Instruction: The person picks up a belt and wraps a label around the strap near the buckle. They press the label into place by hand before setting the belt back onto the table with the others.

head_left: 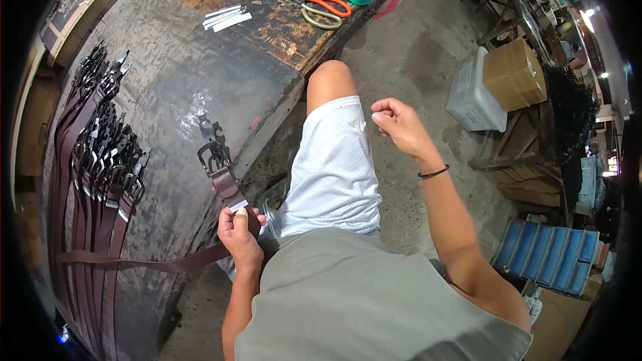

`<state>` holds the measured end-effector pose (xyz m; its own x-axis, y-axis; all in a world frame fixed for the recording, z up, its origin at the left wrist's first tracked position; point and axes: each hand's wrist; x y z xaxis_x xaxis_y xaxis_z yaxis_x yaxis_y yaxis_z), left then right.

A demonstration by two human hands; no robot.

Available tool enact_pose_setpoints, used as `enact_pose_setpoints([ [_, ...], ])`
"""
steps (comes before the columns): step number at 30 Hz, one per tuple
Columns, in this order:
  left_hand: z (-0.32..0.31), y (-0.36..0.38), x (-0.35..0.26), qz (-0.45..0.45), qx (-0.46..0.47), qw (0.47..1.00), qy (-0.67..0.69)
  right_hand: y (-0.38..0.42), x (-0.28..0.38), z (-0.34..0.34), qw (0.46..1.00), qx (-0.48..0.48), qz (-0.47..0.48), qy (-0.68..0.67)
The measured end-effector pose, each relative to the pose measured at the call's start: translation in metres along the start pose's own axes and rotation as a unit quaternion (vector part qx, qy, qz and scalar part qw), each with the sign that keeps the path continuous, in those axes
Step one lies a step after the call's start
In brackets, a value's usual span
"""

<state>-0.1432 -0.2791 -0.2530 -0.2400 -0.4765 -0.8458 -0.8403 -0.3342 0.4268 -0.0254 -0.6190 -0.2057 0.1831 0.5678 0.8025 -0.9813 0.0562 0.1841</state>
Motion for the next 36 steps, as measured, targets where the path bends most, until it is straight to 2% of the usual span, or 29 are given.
enact_pose_setpoints([
  [2,0.001,-0.002,0.003,-0.002,-0.001,1.000,-0.006,0.008,-0.002,-0.004,0.992,0.020,-0.051,-0.113],
  [3,0.001,-0.002,0.004,-0.005,-0.004,1.000,-0.014,0.011,-0.001,-0.006,0.992,0.019,-0.051,-0.113],
  [5,0.000,-0.003,0.003,-0.003,-0.003,1.000,-0.014,0.015,0.009,-0.011,0.979,0.001,-0.113,-0.169],
  [8,-0.001,-0.003,0.004,-0.003,-0.005,1.000,-0.014,0.018,0.017,-0.015,0.976,-0.016,-0.118,-0.183],
  [12,-0.004,-0.002,0.002,-0.005,-0.002,1.000,-0.011,0.013,0.018,-0.024,0.980,-0.033,-0.098,-0.170],
  [14,-0.002,-0.003,0.003,-0.007,0.000,1.000,-0.009,0.009,0.011,-0.025,0.993,-0.020,-0.077,-0.090],
  [24,-0.003,-0.001,0.001,-0.008,0.007,1.000,0.003,0.014,0.009,-0.024,0.983,-0.046,-0.083,-0.156],
  [32,-0.007,-0.001,0.004,-0.002,-0.004,1.000,-0.004,0.018,0.014,-0.011,0.993,-0.090,-0.042,-0.069],
  [36,-0.008,-0.001,0.002,0.003,0.012,1.000,-0.007,0.025,0.037,-0.012,0.986,-0.065,-0.014,-0.155],
])
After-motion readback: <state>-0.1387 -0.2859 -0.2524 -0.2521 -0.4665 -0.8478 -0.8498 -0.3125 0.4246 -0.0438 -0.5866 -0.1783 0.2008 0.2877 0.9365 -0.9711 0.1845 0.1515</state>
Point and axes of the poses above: each hand's wrist, its own y-axis away from the middle knuckle, its own z-axis out of the back of the hand, x = y × z, and after that the axes turned 1 degree about y, right-handed
